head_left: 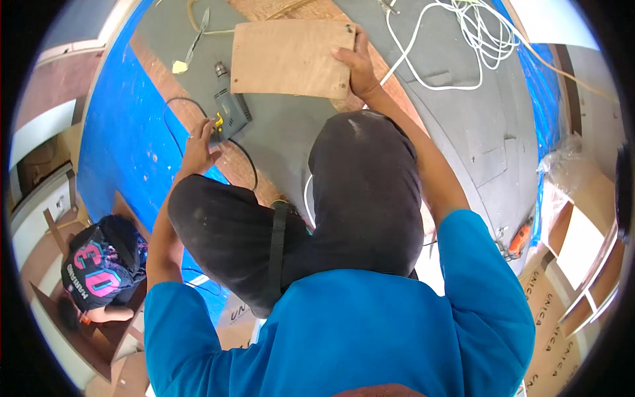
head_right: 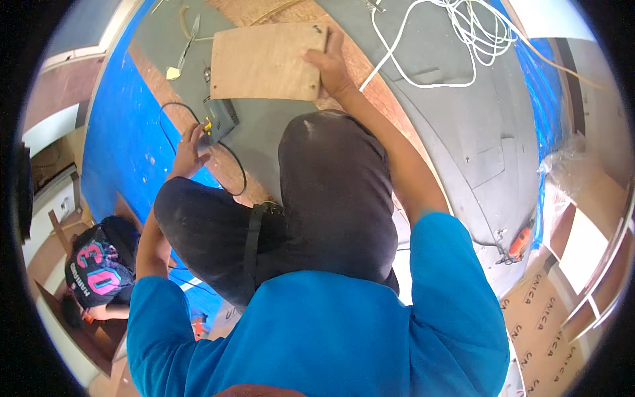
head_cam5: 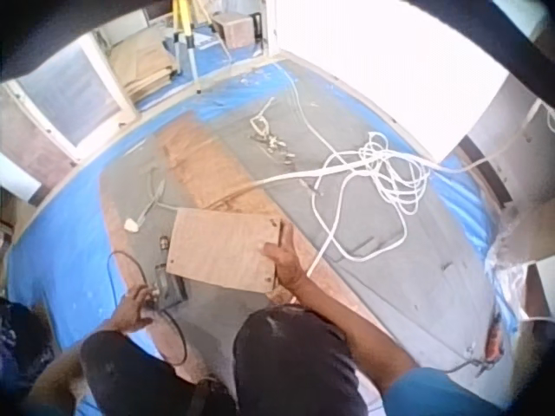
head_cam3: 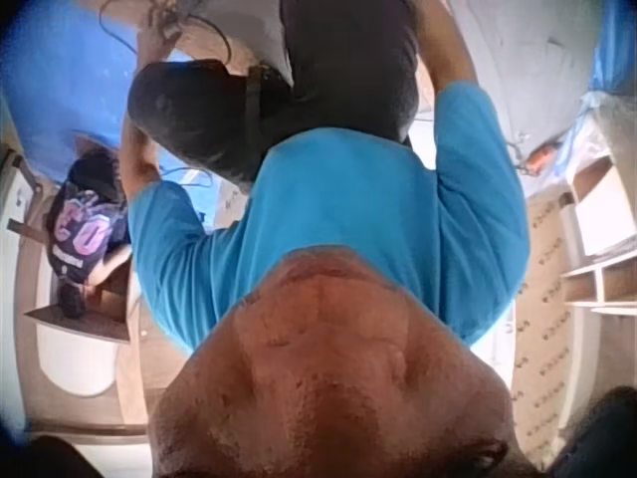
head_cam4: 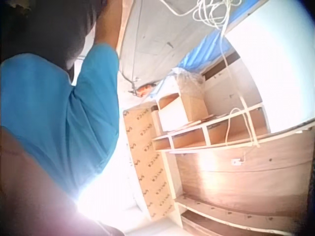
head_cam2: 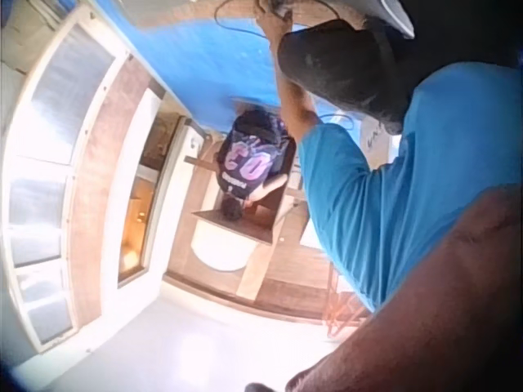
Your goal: The person aligns pieces of plywood together and uses a power drill to drive screws into the wood, securing the panels into an L-shaped structure.
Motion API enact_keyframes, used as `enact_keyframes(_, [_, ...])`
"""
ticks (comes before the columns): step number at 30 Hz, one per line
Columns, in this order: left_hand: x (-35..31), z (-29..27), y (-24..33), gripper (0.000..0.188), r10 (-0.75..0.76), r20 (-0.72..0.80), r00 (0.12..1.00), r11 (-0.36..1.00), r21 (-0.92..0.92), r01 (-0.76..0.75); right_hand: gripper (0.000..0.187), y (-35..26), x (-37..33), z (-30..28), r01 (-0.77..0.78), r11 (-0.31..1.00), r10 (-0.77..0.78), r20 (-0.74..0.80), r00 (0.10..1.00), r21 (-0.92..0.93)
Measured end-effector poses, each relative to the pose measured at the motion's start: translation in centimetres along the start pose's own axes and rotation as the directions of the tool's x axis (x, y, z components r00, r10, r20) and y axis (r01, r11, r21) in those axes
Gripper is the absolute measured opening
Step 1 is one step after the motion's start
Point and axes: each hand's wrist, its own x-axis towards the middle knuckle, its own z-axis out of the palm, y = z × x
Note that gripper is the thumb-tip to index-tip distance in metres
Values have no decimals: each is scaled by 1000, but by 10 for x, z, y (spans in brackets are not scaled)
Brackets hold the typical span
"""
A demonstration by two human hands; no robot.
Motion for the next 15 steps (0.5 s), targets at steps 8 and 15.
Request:
enact_keyframes(8, [15,46,-7,68,-191,-156,969,976,-138,170,63,14,4,-6,-38,999,38,13,999,24])
enact_keyframes(15, [67,-99,53,43,202,404,892,932,-360,-47,61,32,-3,-47,-103,991,101,-27,994,-84])
